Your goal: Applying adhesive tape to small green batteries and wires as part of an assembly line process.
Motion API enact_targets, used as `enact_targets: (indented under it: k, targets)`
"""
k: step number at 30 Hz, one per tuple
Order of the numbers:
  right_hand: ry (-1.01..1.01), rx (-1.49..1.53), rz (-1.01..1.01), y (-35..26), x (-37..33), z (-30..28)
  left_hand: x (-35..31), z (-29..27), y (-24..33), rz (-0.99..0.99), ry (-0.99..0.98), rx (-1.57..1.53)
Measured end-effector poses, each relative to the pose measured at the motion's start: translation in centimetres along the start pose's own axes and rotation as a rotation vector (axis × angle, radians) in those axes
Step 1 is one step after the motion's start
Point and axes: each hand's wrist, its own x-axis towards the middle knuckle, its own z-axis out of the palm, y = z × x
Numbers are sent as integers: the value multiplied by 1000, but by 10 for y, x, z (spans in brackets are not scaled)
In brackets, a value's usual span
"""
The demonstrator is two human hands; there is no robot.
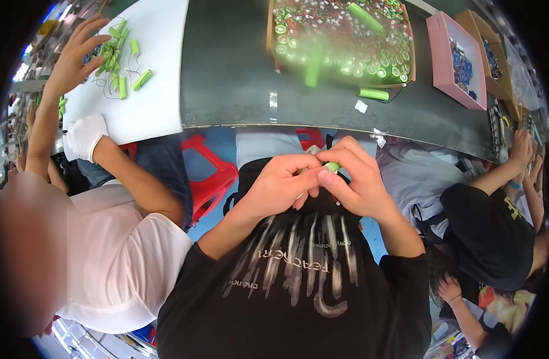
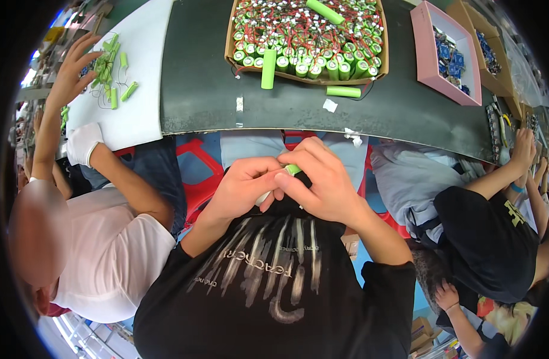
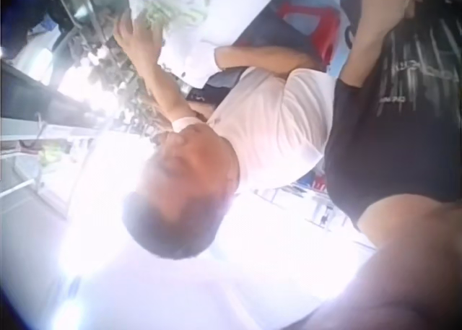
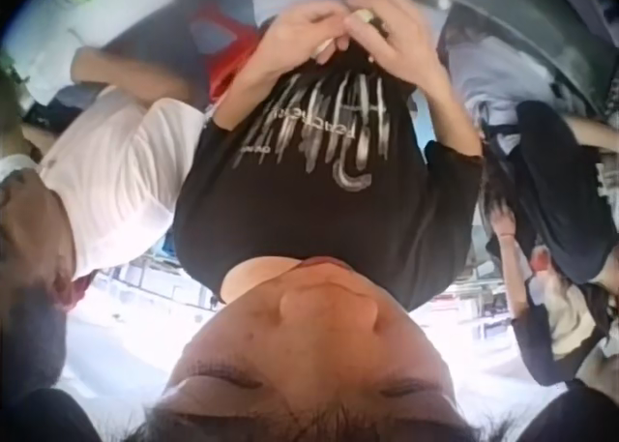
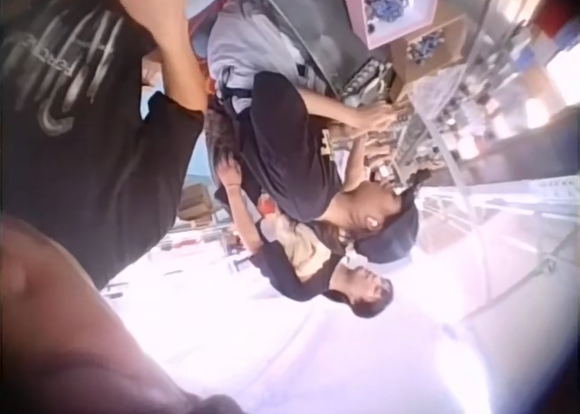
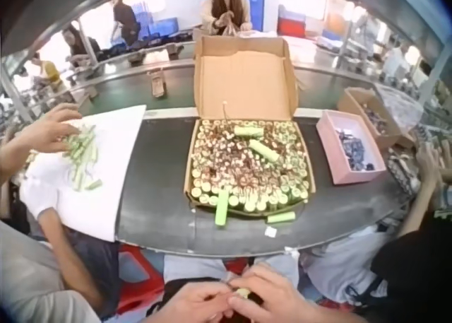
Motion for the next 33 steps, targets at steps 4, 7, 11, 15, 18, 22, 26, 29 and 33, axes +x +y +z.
enact_targets:
  k: [4, 7, 11, 15, 18, 22, 26, 29, 33]
  targets:
    - [107, 172, 155, 2, -6, 6, 5, 0, -4, 8, 1, -20]
    - [153, 287, 323, 2, -11, 10, 7, 0, -6, -15, -1, -12]
    - [153, 109, 373, 2, -15, 19, 7, 1, -8, -3, 105, 357]
    - [143, 56, 438, -4, -19, 21, 8, 7, -10, 280, 187, 666]
    - [181, 101, 544, -7, -24, 21, 9, 10, -11, 343, 184, 721]
    - [281, 118, 500, 1, -27, 34, 10, 5, -5, 269, 145, 709]
    - [474, 114, 47, 17, -21, 49, 8, -7, 7, -176, -65, 221]
    - [469, 162, -86, 18, -18, 50, 4, -11, 15, -207, -197, 51]
    - [470, 134, -97, 11, -15, 42, 1, -4, 20, -114, -72, 254]
